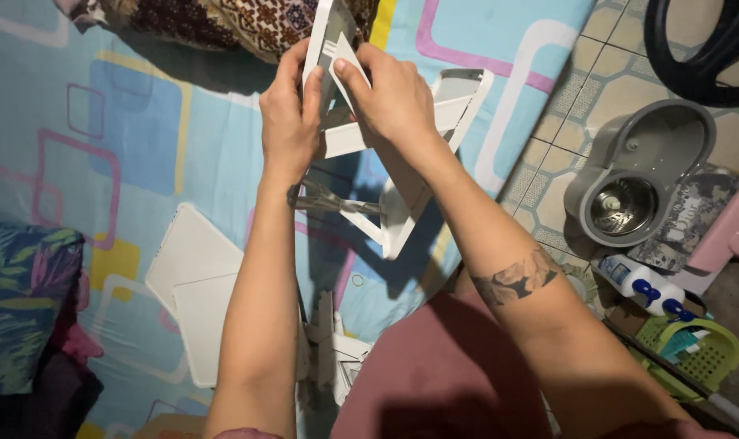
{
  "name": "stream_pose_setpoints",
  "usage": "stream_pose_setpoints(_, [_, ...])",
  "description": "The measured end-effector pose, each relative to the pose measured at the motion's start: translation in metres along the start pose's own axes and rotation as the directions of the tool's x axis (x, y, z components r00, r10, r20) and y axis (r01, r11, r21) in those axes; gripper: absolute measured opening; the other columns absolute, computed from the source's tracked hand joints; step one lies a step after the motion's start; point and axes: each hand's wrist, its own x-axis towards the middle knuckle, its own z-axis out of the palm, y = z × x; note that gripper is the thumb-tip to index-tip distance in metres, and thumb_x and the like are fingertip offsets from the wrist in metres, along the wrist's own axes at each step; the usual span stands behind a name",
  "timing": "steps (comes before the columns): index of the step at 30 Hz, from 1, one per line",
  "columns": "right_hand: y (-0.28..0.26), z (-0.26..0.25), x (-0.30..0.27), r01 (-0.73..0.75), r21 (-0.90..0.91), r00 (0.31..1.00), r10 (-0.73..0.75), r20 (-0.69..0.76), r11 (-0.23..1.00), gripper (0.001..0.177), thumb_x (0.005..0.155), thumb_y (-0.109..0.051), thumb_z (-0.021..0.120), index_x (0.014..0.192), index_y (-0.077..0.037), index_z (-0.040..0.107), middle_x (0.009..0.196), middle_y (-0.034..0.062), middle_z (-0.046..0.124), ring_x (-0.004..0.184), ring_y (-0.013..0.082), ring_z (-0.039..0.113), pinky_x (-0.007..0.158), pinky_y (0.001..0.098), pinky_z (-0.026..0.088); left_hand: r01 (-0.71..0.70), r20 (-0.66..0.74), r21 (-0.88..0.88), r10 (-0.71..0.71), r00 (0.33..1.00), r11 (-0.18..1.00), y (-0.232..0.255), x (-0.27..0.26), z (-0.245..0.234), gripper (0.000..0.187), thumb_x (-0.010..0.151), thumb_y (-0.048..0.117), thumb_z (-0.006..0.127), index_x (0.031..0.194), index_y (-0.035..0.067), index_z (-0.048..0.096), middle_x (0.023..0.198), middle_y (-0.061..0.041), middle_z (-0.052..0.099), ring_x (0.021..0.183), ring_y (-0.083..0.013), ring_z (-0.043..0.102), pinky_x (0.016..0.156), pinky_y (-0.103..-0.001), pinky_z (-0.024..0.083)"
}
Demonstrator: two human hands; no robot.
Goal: Assembling a white plastic folding shelf or stand on a bed.
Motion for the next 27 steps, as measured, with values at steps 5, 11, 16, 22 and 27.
stream_pose_setpoints(5, [0.000, 0.001, 0.000, -0.015, -0.002, 1.000, 0.015, 0.012, 1.000, 0.042, 0.099, -0.054, 0.055, 0.095, -0.015, 0.071, 0.066, 0.0057, 0.072, 0.071, 0.0297, 0.075, 0.066, 0.0457, 0.054, -0.017, -0.009, -0.029, 0.017, 1.000, 0.999, 0.001, -0.001, -0.001, 0.030, 0.109, 0.016, 0.058, 0.137, 0.006, 0.059, 0.119, -0.017, 0.076, 0.107, -0.0298, 0.077, 0.091, -0.037, 0.059])
stream_pose_setpoints(11, [-0.001, 0.000, -0.004, 0.001, -0.001, 1.000, -0.001, -0.020, 1.000, 0.043, 0.099, -0.053, 0.057, 0.090, -0.013, 0.072, 0.063, 0.0059, 0.071, 0.067, 0.0288, 0.073, 0.063, 0.0448, 0.053, -0.011, -0.021, 0.032, 0.012, 1.000, 0.999, -0.002, -0.008, 0.008, 0.028, 0.110, 0.016, 0.058, 0.137, 0.007, 0.059, 0.116, -0.019, 0.075, 0.104, -0.0349, 0.076, 0.088, -0.041, 0.058])
stream_pose_setpoints(16, [-0.004, -0.010, -0.015, -0.025, 0.046, 1.000, 0.024, 0.008, 0.999, 0.041, 0.097, -0.051, 0.059, 0.088, -0.013, 0.072, 0.062, 0.0067, 0.070, 0.065, 0.0278, 0.073, 0.060, 0.0436, 0.052, -0.034, -0.067, 0.150, 0.045, 0.997, 0.988, 0.014, -0.023, 0.022, 0.031, 0.110, 0.012, 0.053, 0.140, 0.008, 0.056, 0.118, -0.023, 0.071, 0.105, -0.0443, 0.070, 0.085, -0.049, 0.056])
stream_pose_setpoints(22, [0.006, -0.009, -0.025, -0.039, 0.061, 0.998, 0.037, 0.042, 0.997, 0.040, 0.098, -0.047, 0.061, 0.085, -0.010, 0.070, 0.062, 0.0089, 0.068, 0.062, 0.0258, 0.073, 0.057, 0.0411, 0.051, 0.029, -0.102, 0.310, 0.003, 0.995, 0.950, 0.019, -0.032, 0.041, 0.034, 0.107, 0.011, 0.053, 0.140, 0.003, 0.053, 0.117, -0.024, 0.069, 0.101, -0.0464, 0.068, 0.082, -0.051, 0.054])
stream_pose_setpoints(27, [0.041, -0.007, 0.000, -0.018, 0.019, 1.000, 0.018, -0.003, 1.000, 0.040, 0.101, -0.043, 0.065, 0.085, -0.007, 0.071, 0.062, 0.0117, 0.068, 0.057, 0.0234, 0.070, 0.052, 0.0395, 0.049, 0.137, 0.029, 0.167, -0.143, 0.989, 0.976, 0.007, -0.010, 0.038, 0.040, 0.103, 0.007, 0.051, 0.141, 0.006, 0.061, 0.113, -0.025, 0.072, 0.099, -0.0420, 0.071, 0.086, -0.048, 0.055])
